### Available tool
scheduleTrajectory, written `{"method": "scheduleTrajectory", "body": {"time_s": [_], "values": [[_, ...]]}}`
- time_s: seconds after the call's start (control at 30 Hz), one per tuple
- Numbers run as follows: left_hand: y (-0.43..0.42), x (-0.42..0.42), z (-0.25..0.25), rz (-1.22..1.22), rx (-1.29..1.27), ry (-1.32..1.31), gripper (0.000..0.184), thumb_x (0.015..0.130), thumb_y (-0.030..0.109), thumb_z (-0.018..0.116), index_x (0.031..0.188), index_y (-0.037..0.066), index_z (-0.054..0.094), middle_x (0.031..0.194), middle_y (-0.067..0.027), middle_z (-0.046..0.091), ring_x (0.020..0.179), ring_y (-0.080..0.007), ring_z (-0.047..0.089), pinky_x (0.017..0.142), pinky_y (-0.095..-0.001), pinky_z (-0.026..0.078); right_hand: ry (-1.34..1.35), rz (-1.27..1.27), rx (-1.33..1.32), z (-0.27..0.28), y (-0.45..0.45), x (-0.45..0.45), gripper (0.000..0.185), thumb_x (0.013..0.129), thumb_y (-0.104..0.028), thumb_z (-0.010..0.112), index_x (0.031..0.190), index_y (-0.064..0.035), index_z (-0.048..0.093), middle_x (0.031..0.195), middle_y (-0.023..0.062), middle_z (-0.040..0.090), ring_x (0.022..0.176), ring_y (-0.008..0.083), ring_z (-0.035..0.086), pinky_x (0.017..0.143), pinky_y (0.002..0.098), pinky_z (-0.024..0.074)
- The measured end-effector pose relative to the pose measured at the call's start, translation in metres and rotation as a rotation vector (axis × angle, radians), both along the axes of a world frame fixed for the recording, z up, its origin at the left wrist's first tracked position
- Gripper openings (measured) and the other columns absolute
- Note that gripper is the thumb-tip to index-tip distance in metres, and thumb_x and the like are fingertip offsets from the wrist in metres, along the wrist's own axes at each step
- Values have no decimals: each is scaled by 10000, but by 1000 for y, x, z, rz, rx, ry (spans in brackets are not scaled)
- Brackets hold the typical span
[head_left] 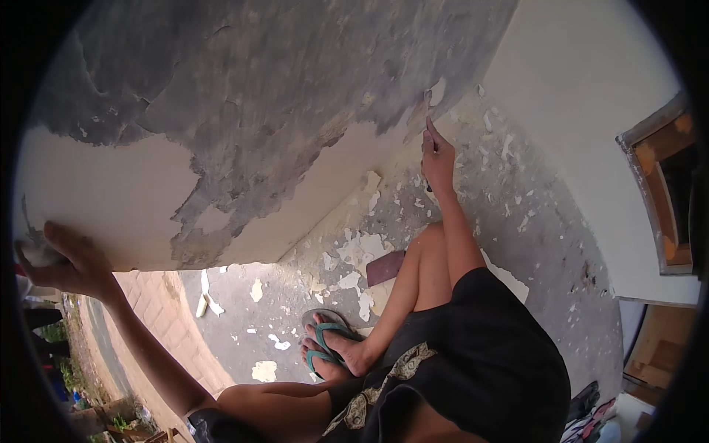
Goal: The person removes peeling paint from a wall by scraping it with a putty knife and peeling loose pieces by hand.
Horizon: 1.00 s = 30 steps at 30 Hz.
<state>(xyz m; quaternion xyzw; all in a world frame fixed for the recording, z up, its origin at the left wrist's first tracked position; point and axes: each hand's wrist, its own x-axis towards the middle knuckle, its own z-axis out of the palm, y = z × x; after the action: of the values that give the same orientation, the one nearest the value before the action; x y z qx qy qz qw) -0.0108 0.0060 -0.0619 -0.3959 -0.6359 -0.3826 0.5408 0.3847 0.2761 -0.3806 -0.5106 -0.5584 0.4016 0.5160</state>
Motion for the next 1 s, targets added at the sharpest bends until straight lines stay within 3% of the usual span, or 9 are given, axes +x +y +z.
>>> {"method": "scheduleTrajectory", "body": {"time_s": [0.07,0.13,0.33,0.43,0.6,0.67,0.77,0.83,1.0], "values": [[1,3,5,-22,-27,84,794,873,523,587,1375,13,242,1210,-203,447,1021,-302,614,729,-397,629,-87,0,69,-11,3,-2,385,963,-124,499,1346,-88,510,577,4,379,560,83,321,521,259,333],[-2,-2,6,-29,-40,120,796,876,522,581,1373,4,237,1205,-204,447,1015,-300,616,731,-395,629,17,-8,50,-6,-4,-7,382,961,-121,502,1342,-87,514,575,7,387,558,84,324,521,258,332],[-4,-5,10,77,-48,131,813,864,545,586,1365,4,245,1207,-217,451,1008,-300,618,726,-396,628,-34,-18,12,1,-3,-7,372,961,-114,501,1329,-67,525,586,18,433,552,86,341,520,256,337],[-1,3,8,0,-63,91,803,867,545,580,1364,3,257,1208,-215,443,1011,-299,616,719,-397,629,-13,-32,51,-1,-3,-12,369,965,-120,498,1329,-67,527,587,17,448,553,83,356,523,250,344],[1,10,6,93,-44,104,731,891,414,608,1356,-21,247,1198,-233,456,1002,-298,608,712,-376,606,42,-40,6,2,11,0,370,970,-131,494,1330,-55,525,583,14,468,555,72,406,530,238,359],[-4,-2,7,114,-46,117,776,875,499,590,1359,-10,259,1191,-229,454,1013,-295,609,713,-383,624,213,-95,-102,26,34,2,371,970,-135,495,1329,-46,523,591,19,481,558,70,429,536,238,366],[-8,-16,3,88,-26,46,792,863,518,604,1341,-14,265,1164,-232,466,1008,-291,612,712,-383,629,87,-66,-174,35,10,3,371,971,-131,492,1328,-33,518,585,20,474,557,66,452,540,243,372],[-10,-20,2,50,-15,15,779,860,499,621,1323,-20,271,1145,-229,474,992,-287,617,703,-378,629,-11,-28,38,1,11,2,375,969,-122,492,1334,-40,513,580,14,458,548,62,412,533,248,366],[-7,-8,8,2,-51,74,764,844,467,662,1290,-26,286,1114,-217,500,930,-275,633,667,-370,622,27,-37,-31,5,2,-1,376,963,-101,490,1332,-39,515,607,27,452,551,87,351,518,267,345]]}}
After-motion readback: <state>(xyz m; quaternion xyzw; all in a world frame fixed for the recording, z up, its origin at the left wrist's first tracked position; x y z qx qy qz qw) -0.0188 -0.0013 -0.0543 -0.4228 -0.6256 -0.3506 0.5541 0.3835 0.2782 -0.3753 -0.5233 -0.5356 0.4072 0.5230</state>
